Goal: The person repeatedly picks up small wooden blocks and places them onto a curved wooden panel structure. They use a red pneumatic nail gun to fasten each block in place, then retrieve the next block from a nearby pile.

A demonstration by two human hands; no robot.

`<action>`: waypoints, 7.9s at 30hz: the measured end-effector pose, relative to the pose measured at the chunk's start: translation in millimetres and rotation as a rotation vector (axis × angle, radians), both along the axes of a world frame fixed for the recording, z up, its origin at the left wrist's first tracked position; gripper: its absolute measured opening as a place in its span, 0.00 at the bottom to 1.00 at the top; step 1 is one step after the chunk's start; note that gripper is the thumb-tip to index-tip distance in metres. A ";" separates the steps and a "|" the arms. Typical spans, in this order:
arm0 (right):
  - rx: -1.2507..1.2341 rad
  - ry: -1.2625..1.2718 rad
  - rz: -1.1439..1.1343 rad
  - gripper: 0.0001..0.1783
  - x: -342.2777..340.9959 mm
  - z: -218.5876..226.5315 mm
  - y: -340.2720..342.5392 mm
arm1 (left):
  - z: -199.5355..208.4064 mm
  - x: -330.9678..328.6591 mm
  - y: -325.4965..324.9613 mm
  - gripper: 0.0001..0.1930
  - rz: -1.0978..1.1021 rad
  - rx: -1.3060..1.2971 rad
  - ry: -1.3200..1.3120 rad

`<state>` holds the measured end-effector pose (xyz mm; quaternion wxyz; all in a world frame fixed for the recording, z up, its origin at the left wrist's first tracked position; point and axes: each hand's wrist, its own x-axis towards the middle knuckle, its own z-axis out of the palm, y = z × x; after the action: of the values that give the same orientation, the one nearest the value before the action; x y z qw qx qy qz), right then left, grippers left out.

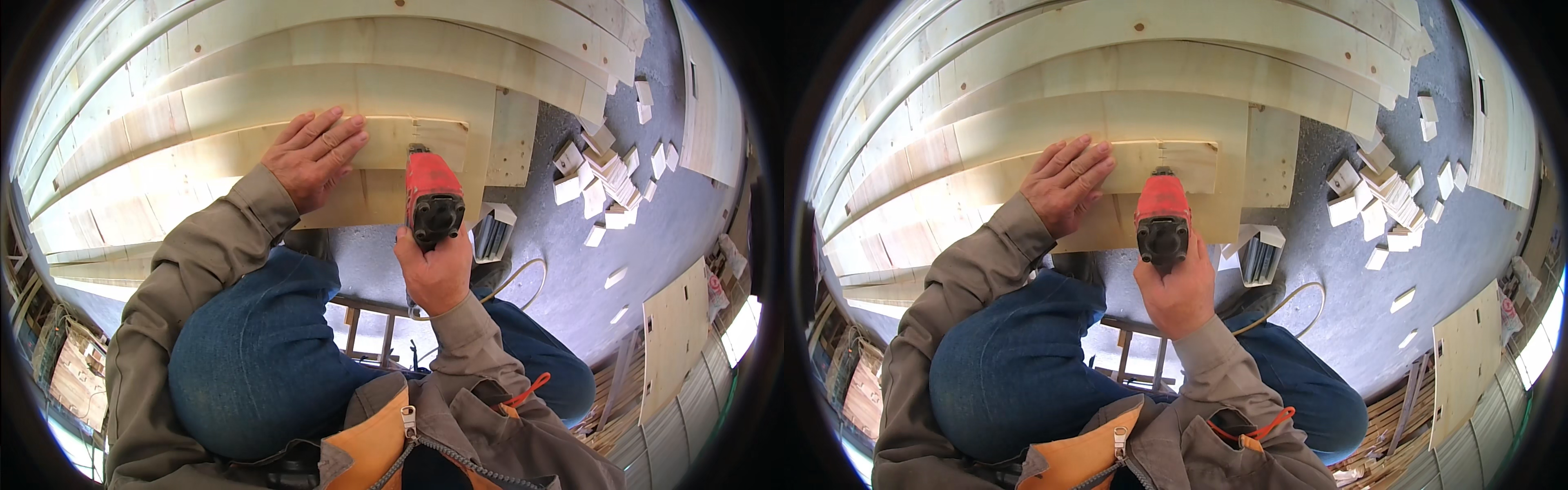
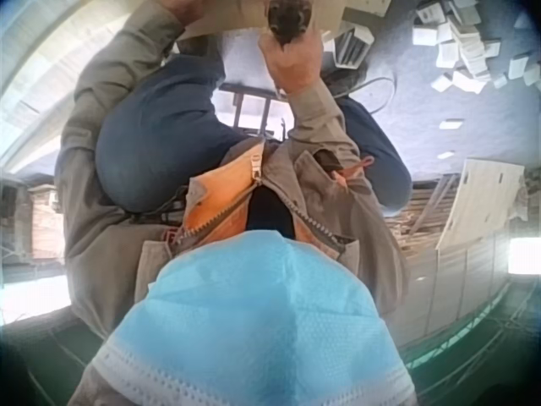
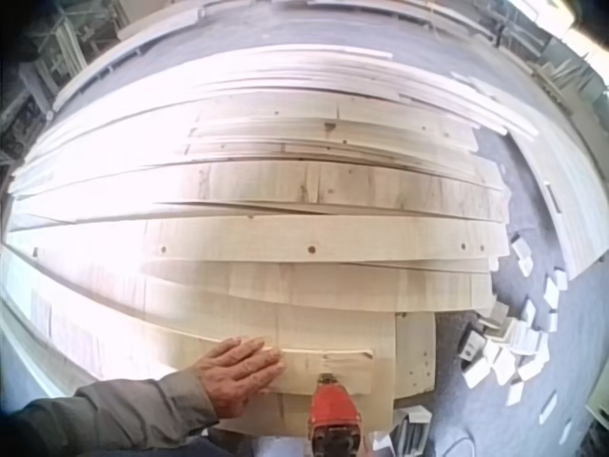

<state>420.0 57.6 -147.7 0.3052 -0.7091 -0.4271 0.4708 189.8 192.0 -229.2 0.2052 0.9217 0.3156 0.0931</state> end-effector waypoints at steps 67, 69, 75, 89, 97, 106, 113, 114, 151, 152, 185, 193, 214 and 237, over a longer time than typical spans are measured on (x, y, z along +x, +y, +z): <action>-0.012 -0.043 -0.007 0.29 -8.4 3.6 -26.3 | -1.7 0.1 -3.1 0.30 0.020 0.038 0.020; 0.002 -0.069 0.031 0.28 -6.9 3.9 -25.3 | -2.1 0.5 -2.9 0.29 0.021 0.043 0.019; -0.065 0.024 -0.015 0.24 -3.2 11.8 -35.1 | -2.1 0.1 -3.0 0.29 0.016 0.050 0.018; -0.078 -0.007 -0.141 0.24 26.2 25.6 -80.3 | 3.3 2.1 -8.3 0.29 0.007 0.086 -0.004; -0.092 0.049 -0.493 0.16 152.9 80.0 -92.2 | 13.4 -6.9 -14.0 0.31 0.061 0.097 0.026; 0.014 0.561 -0.954 0.20 348.4 15.6 -180.8 | 30.2 -77.3 -75.6 0.35 0.317 -0.019 -0.072; 0.109 0.787 -1.079 0.19 369.5 -98.9 -253.3 | 8.1 -144.4 -145.0 0.36 0.404 -0.028 -0.040; 0.134 0.745 -1.173 0.19 370.1 -112.6 -258.0 | 9.4 -141.1 -152.0 0.36 0.435 -0.050 -0.040; -0.037 -0.719 -0.356 0.33 420.2 -47.9 -132.7 | 70.5 -110.0 -4.7 0.32 0.376 0.074 0.260; 0.022 -0.430 -0.380 0.34 344.1 -24.9 -96.0 | 90.0 -123.6 -16.5 0.32 0.360 0.072 0.303; 0.688 -0.959 0.957 0.51 -48.2 330.4 -38.5 | 266.2 -246.0 -204.0 0.26 1.086 -0.779 -2.020; 0.739 -0.840 0.976 0.47 -50.6 325.5 -37.8 | 268.5 -248.7 -169.4 0.09 1.231 -0.666 -2.031; 0.436 -0.874 1.247 0.36 -297.1 304.5 -49.6 | 213.5 -479.0 -234.0 0.09 1.798 -0.373 -2.000; 0.734 -0.673 0.844 0.51 -281.7 233.7 -8.7 | 54.7 -364.3 -254.5 0.12 1.774 -1.029 -1.720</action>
<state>138.3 48.9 86.1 0.1660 -0.4386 -0.8742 0.1260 -174.5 -62.6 -174.5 0.5294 -0.1261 0.5736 0.6123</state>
